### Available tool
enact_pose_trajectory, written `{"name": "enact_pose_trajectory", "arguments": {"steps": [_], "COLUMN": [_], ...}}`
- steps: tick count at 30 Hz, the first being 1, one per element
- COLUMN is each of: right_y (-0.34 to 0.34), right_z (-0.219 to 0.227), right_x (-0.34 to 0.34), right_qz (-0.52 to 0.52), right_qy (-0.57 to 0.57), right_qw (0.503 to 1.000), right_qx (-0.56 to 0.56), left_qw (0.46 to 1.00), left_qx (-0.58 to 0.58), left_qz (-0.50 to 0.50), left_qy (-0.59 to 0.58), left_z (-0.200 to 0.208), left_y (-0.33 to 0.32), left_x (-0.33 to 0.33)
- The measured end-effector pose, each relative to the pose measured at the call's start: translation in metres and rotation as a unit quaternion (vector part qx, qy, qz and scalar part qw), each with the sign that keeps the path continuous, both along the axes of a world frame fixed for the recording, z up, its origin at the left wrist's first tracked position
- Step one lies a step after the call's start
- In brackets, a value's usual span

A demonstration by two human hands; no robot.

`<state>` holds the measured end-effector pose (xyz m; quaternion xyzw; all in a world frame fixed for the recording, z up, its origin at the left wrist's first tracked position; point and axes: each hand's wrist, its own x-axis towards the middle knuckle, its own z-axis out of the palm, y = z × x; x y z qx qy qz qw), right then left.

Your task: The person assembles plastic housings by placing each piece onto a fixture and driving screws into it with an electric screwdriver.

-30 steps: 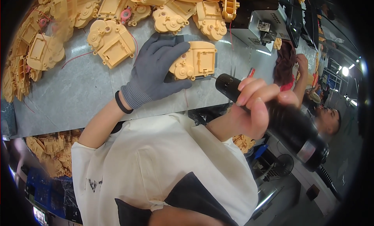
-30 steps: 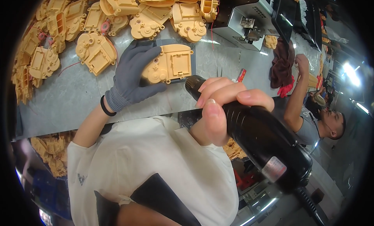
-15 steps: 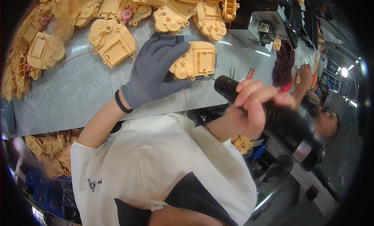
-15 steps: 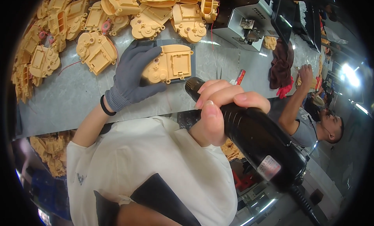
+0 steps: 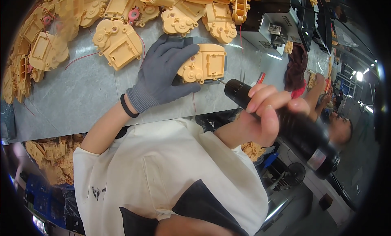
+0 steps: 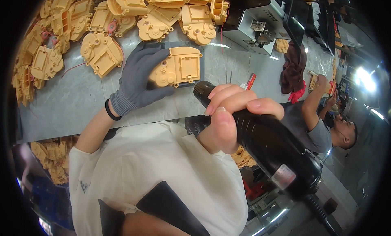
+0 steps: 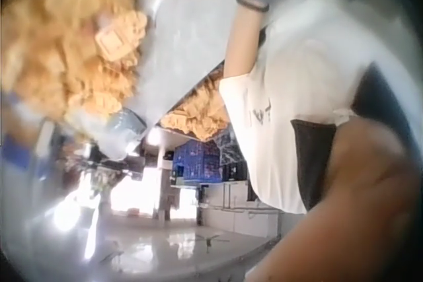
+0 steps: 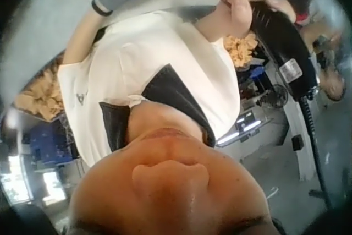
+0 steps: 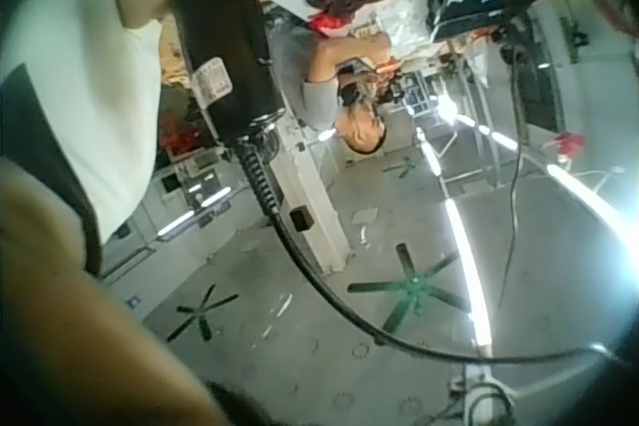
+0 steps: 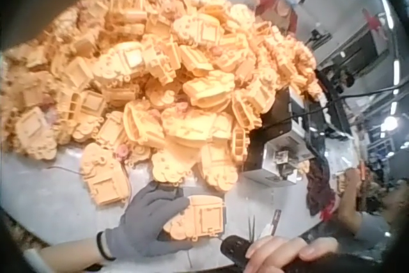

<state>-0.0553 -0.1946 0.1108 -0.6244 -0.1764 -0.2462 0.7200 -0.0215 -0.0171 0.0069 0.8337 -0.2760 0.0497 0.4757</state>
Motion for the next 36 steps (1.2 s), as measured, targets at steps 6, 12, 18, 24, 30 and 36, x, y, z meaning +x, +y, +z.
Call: {"name": "enact_pose_trajectory", "arguments": {"steps": [6, 12, 18, 24, 30, 36], "right_y": [-0.001, 0.001, 0.002, 0.001, 0.004, -0.002], "right_z": [-0.001, -0.005, -0.006, -0.002, -0.006, -0.005], "right_x": [0.0, 0.002, 0.004, 0.001, 0.002, 0.002], "right_qz": [0.012, 0.013, 0.019, 0.009, 0.009, 0.013], "right_qy": [0.002, 0.003, 0.007, 0.003, 0.007, 0.009], "right_qw": [1.0, 1.0, 1.0, 1.0, 1.0, 1.0], "right_qx": [0.004, 0.016, 0.014, 0.012, 0.023, 0.013], "left_qw": [1.0, 1.0, 1.0, 1.0, 1.0, 0.991], "left_qx": [0.004, 0.006, 0.004, -0.002, -0.001, 0.028], "left_qz": [0.001, 0.007, 0.005, -0.001, 0.015, 0.026], "left_qy": [-0.002, -0.001, 0.0, -0.005, 0.003, -0.125], "left_z": [-0.001, -0.003, -0.004, -0.001, -0.005, 0.023], "left_y": [0.0, 0.001, 0.001, 0.0, 0.001, -0.018], "left_x": [0.0, 0.0, -0.001, 0.0, -0.003, 0.0]}}
